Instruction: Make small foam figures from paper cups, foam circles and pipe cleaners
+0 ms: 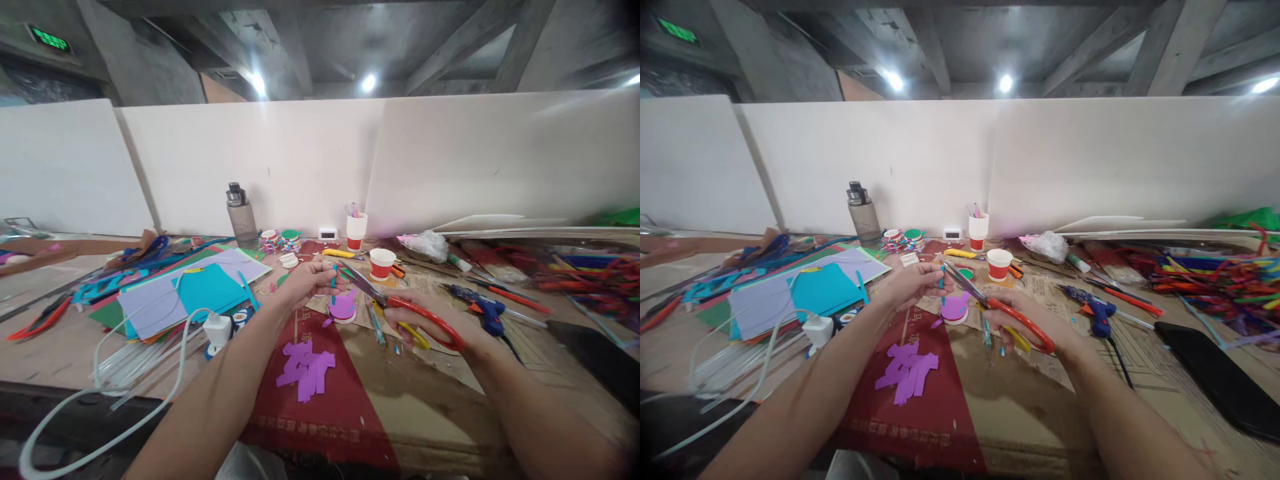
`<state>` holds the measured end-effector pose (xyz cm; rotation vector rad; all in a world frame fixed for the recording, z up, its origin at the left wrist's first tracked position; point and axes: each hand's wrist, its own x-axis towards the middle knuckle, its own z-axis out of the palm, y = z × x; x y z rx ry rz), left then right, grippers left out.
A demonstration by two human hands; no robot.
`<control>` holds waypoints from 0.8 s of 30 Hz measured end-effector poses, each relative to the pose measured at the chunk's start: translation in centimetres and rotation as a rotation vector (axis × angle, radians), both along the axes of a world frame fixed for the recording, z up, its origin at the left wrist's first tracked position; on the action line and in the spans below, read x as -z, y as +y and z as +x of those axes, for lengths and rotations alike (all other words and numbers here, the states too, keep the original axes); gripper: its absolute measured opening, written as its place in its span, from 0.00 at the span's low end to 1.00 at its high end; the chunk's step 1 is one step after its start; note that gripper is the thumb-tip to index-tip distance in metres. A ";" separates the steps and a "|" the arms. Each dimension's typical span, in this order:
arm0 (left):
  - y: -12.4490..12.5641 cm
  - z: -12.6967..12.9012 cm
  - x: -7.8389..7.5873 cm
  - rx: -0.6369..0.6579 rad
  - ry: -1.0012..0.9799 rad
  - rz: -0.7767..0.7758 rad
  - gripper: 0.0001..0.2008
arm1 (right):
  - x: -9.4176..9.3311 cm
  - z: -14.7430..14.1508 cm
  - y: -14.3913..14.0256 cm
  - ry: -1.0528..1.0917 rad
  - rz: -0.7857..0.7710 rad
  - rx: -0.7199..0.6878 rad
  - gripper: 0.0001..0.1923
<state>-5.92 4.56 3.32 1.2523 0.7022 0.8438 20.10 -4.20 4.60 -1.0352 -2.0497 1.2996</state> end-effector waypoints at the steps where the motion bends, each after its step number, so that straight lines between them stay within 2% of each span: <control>1: 0.0 0.0 0.0 0.013 0.014 0.007 0.16 | 0.0 0.0 0.0 -0.009 0.006 -0.012 0.17; 5: 0.0 -0.1 -0.1 0.055 0.051 0.045 0.20 | -0.2 -0.1 -0.2 -0.031 0.015 0.004 0.18; 9: -0.2 0.0 -0.4 0.040 0.074 0.088 0.22 | -0.5 -0.4 -0.6 -0.058 0.038 0.019 0.20; 14: -0.3 0.0 -0.5 0.016 0.114 0.147 0.21 | -0.5 -0.7 -0.6 -0.046 0.095 0.002 0.22; 24: 0.0 -0.3 -0.5 0.044 0.189 0.199 0.20 | 0.2 -0.7 -0.4 -0.036 0.051 0.011 0.20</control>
